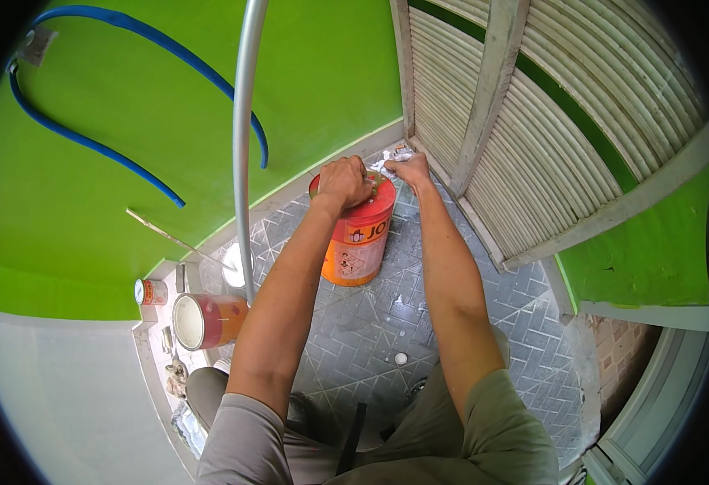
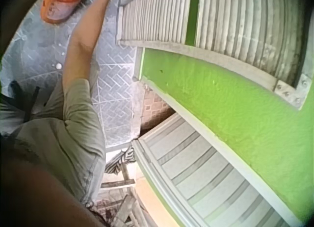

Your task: The person pours liquid from a plastic bottle into a bucket of white paint, wipes paint from their fingers using a cloth, and presses the lid onto a paint can by hand.

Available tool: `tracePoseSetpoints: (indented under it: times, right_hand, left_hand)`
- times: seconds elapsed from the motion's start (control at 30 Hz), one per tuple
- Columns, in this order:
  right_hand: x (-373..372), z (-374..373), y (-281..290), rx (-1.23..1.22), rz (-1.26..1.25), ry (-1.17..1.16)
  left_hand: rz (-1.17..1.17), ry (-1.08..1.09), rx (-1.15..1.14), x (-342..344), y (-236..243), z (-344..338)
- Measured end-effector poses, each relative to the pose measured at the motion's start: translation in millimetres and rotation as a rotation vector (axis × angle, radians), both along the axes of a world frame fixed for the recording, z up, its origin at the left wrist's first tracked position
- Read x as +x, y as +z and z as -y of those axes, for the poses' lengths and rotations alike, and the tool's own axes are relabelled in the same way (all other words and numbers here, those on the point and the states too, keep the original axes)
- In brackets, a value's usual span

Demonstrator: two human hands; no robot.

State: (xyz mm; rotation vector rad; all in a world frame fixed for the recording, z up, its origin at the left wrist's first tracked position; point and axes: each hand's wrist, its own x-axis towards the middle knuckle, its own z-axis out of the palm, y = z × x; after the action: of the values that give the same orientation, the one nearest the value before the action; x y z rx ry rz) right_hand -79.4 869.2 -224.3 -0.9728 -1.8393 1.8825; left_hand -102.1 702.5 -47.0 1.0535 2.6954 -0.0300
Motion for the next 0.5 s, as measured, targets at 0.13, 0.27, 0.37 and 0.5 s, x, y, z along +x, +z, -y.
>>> tracePoseSetpoints:
  times: [0.13, 0.27, 0.37, 0.5]
  right_hand:
    - [7, 4, 9, -0.068, -0.066, -0.002]
    - [14, 7, 20, -0.123, -0.142, 0.107]
    - [14, 6, 24, -0.107, -0.026, 0.138]
    - [10, 4, 13, -0.163, -0.104, 0.042]
  left_hand:
    - [0.003, -0.028, 0.028, 0, -1, 1]
    - [0.003, -0.011, 0.017, 0, -1, 2]
    - [-0.007, -0.027, 0.008, -1, -1, 1]
    - [-0.021, -0.020, 0.007, -1, -2, -1]
